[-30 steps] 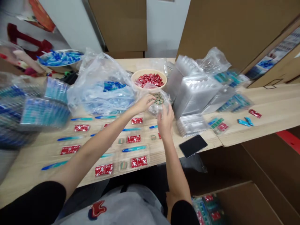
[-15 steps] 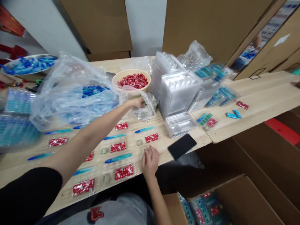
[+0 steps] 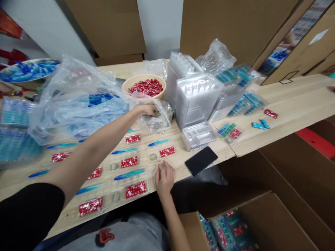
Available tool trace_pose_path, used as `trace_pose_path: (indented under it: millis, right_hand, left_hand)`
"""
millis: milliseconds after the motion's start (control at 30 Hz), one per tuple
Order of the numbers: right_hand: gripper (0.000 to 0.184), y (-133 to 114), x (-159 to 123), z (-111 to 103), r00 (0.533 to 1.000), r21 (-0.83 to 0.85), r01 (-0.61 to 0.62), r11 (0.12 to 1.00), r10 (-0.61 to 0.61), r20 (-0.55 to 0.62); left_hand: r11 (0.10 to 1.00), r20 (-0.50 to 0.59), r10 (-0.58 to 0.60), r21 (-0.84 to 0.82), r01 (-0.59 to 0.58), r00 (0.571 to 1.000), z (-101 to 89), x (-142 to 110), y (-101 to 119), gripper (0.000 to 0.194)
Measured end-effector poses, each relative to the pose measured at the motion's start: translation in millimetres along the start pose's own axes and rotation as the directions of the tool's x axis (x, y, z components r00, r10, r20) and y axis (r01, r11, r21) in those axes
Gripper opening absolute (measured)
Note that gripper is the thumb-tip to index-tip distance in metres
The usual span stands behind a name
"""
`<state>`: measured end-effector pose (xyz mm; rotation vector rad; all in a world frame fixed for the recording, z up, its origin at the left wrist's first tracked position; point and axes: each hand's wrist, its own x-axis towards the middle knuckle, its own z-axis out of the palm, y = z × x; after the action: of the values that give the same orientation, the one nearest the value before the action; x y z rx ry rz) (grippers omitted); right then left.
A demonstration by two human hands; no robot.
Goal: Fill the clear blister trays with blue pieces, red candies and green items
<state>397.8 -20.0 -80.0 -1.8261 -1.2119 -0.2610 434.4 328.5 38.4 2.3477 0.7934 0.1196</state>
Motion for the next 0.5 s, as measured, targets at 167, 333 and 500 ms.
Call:
trace_pose_path:
  millis: [167,333,500]
  right_hand:
    - [0.022,-0.6,-0.2,-0.1,1.000,0.015,-0.015,1.000,0.015,0.003]
    - [0.021,-0.3,0.5,0.2,1.000,0.014,-0.004,1.000,0.004,0.008]
    - [0.020,-3.2,3.5,-3.9,0.999,0.088,-0.009,0.996,0.012,-0.036]
  left_hand:
    - [0.991,0.080,-0.100,0.095,0.092,0.992,-6.0,-7.0,5.5,0.032]
    - [0.985,0.014,-0.129,0.117,0.127,0.992,-8.6,-12.5,7.4,0.027]
    - [0.995,-0.094,-0.069,0.071,0.076,0.993,-6.7,-30.8,9.8,0.005]
